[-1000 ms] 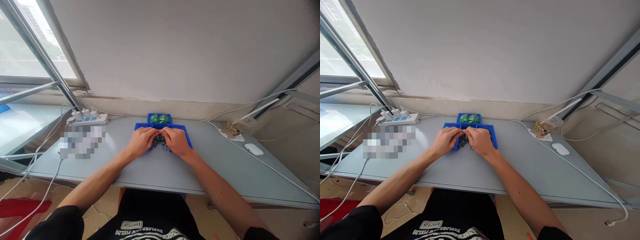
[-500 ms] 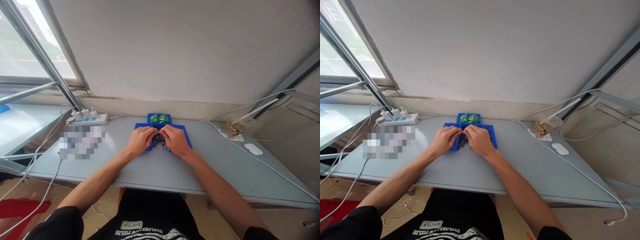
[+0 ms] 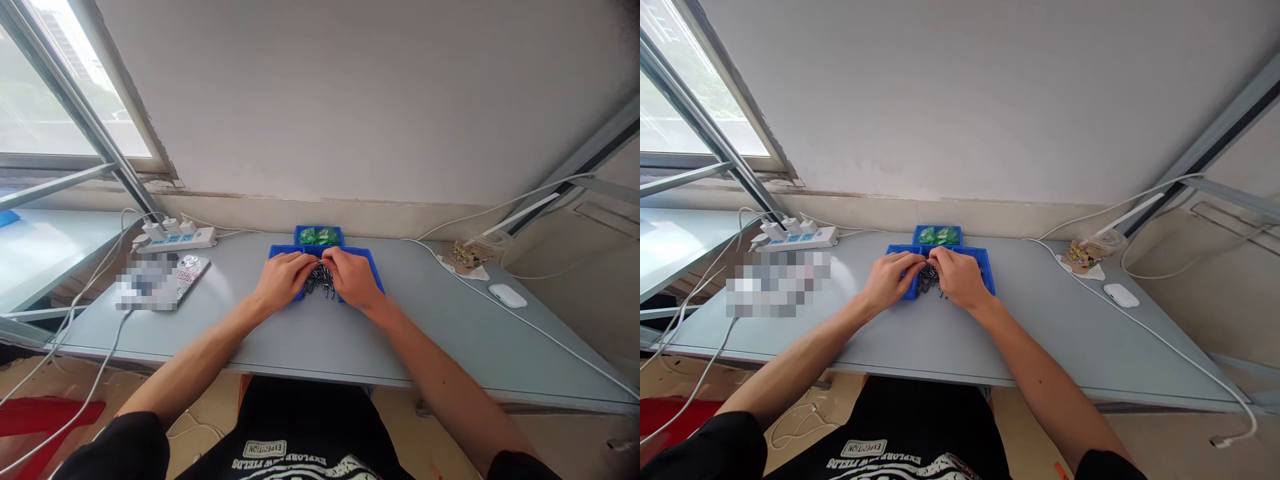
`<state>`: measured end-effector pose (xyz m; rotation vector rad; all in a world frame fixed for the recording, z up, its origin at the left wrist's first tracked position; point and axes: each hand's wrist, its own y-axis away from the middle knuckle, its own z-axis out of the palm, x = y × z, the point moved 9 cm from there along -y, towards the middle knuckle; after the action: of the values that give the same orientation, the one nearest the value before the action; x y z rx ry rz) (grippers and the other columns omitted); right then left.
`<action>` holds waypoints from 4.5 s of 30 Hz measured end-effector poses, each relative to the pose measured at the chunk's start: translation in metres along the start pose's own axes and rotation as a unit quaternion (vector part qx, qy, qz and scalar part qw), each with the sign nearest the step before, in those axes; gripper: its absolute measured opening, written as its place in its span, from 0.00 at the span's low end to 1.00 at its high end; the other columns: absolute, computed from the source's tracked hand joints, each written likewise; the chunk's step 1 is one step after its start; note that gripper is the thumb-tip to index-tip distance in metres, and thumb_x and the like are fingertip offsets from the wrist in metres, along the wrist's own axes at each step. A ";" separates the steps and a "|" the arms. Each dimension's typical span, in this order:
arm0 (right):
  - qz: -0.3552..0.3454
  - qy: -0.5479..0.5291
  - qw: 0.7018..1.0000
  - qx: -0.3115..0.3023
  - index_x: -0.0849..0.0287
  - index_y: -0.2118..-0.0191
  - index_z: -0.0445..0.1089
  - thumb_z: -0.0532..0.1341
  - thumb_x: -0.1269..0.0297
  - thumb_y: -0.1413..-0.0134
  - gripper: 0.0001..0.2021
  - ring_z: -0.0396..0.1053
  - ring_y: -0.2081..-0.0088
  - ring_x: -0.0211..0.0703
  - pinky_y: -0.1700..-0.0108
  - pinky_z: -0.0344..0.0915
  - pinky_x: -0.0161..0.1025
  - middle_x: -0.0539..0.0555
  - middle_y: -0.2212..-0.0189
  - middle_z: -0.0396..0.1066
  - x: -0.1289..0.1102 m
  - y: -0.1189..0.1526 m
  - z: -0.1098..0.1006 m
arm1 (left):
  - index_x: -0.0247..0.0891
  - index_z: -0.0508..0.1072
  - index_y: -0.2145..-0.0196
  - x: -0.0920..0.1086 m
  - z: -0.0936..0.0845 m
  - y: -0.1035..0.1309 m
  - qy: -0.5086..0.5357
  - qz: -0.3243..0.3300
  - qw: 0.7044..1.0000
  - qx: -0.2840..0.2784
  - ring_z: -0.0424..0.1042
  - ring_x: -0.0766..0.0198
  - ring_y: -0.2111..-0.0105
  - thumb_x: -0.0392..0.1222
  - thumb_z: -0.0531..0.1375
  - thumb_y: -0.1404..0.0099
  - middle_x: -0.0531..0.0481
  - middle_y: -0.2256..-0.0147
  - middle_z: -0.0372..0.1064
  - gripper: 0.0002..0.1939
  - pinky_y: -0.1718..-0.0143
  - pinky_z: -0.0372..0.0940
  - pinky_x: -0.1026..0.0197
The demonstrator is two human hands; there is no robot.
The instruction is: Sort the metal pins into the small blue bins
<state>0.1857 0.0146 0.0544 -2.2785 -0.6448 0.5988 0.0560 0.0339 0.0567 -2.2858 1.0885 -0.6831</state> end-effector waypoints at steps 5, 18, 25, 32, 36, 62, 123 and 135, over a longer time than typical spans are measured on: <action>0.021 0.015 0.997 0.075 0.53 0.64 0.63 0.47 0.58 0.24 0.15 0.69 0.67 0.42 0.64 0.60 0.39 0.53 0.68 0.73 0.010 -0.001 -0.022 | 0.41 0.78 0.57 0.002 -0.002 -0.001 0.012 0.002 1.000 0.005 0.72 0.64 0.69 0.47 0.53 0.21 0.51 0.67 0.76 0.15 0.63 0.61 0.60; 0.077 0.098 0.970 0.210 0.53 0.65 0.65 0.49 0.58 0.26 0.15 0.65 0.62 0.51 0.58 0.60 0.47 0.57 0.67 0.69 0.042 0.002 -0.059 | 0.40 0.79 0.56 0.024 0.024 0.003 -0.091 0.090 0.990 -0.066 0.72 0.57 0.58 0.43 0.53 0.22 0.45 0.60 0.77 0.15 0.54 0.63 0.52; 0.063 0.082 0.978 0.180 0.53 0.66 0.64 0.48 0.60 0.26 0.15 0.65 0.62 0.50 0.57 0.60 0.47 0.57 0.67 0.71 0.032 -0.001 -0.052 | 0.40 0.80 0.53 0.034 0.055 0.018 -0.140 0.149 0.961 -0.184 0.70 0.53 0.53 0.32 0.58 0.30 0.46 0.56 0.78 0.13 0.40 0.58 0.47; 0.059 0.070 0.985 0.148 0.53 0.68 0.64 0.47 0.61 0.25 0.17 0.65 0.63 0.49 0.57 0.60 0.46 0.56 0.67 0.71 0.028 -0.003 -0.044 | 0.43 0.80 0.56 0.039 0.066 0.027 -0.125 0.182 0.950 -0.222 0.70 0.54 0.53 0.26 0.57 0.32 0.50 0.55 0.80 0.17 0.35 0.53 0.45; 0.060 0.075 0.986 0.138 0.53 0.68 0.63 0.47 0.61 0.25 0.17 0.65 0.63 0.49 0.58 0.60 0.46 0.56 0.68 0.71 0.027 -0.003 -0.042 | 0.43 0.80 0.60 0.039 0.062 0.026 -0.101 0.182 0.951 -0.227 0.71 0.55 0.54 0.24 0.58 0.36 0.51 0.58 0.80 0.16 0.35 0.54 0.46; 0.013 0.052 0.991 0.121 0.55 0.66 0.65 0.50 0.63 0.26 0.14 0.66 0.63 0.46 0.57 0.59 0.45 0.54 0.67 0.71 0.016 -0.004 -0.036 | 0.37 0.77 0.61 0.033 0.067 0.027 -0.109 0.157 0.950 -0.249 0.75 0.56 0.60 0.33 0.60 0.36 0.47 0.64 0.75 0.07 0.45 0.63 0.51; -0.083 -0.004 0.997 -0.002 0.57 0.58 0.70 0.50 0.66 0.26 0.11 0.70 0.62 0.47 0.58 0.66 0.43 0.56 0.64 0.74 -0.013 0.000 0.003 | 0.40 0.74 0.58 0.003 0.001 0.000 0.013 0.033 0.999 -0.002 0.76 0.61 0.64 0.40 0.56 0.25 0.51 0.66 0.76 0.07 0.56 0.66 0.57; -0.068 0.009 0.998 -0.010 0.56 0.61 0.70 0.49 0.64 0.25 0.14 0.70 0.63 0.47 0.59 0.64 0.43 0.56 0.65 0.75 -0.010 -0.001 0.005 | 0.40 0.74 0.57 0.005 0.003 0.001 0.015 0.049 0.999 -0.008 0.77 0.60 0.61 0.41 0.54 0.23 0.49 0.63 0.78 0.09 0.52 0.67 0.56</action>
<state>0.1748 0.0117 0.0535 -2.2341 -0.7944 0.5081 0.0598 0.0304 0.0553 -2.2259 1.2153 -0.6735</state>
